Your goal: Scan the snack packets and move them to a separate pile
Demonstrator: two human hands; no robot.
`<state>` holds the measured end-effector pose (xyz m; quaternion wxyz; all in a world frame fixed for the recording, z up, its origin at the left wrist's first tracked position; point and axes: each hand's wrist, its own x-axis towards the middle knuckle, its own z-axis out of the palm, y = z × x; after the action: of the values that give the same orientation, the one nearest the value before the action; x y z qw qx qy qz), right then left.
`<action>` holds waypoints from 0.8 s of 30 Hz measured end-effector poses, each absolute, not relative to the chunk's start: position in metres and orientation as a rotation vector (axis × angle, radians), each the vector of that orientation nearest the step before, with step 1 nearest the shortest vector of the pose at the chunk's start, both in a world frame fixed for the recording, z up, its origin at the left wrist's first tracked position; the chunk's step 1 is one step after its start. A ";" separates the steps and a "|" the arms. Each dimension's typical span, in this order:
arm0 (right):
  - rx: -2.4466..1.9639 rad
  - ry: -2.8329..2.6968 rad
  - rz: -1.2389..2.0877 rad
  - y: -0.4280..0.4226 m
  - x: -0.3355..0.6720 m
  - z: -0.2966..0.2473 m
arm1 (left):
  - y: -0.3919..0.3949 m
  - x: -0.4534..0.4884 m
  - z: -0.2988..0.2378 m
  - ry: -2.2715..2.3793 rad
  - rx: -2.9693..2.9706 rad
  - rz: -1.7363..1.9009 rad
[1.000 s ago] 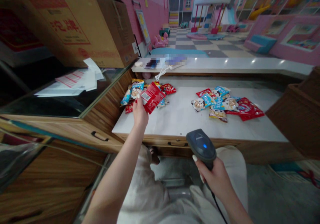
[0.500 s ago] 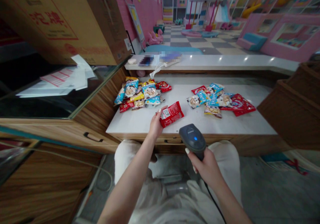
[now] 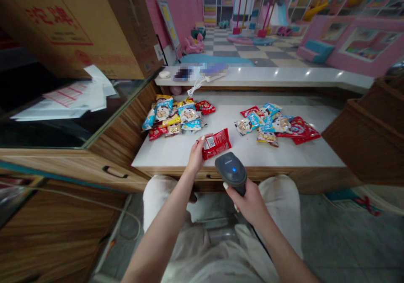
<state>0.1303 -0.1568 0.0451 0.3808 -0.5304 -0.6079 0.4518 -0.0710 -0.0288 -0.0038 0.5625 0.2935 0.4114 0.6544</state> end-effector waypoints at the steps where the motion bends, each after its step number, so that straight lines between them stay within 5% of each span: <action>1: -1.351 -1.554 1.148 -0.157 0.130 0.046 | -0.028 -0.071 -0.004 0.967 0.697 1.539; 24: -1.395 -1.523 1.100 -0.166 0.152 0.033 | -0.025 -0.064 -0.005 1.049 0.705 1.565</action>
<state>0.1522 -0.1656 0.0328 0.3900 -0.5490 -0.5993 0.4328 -0.0645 -0.0251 -0.0053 0.5355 0.2960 0.4403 0.6571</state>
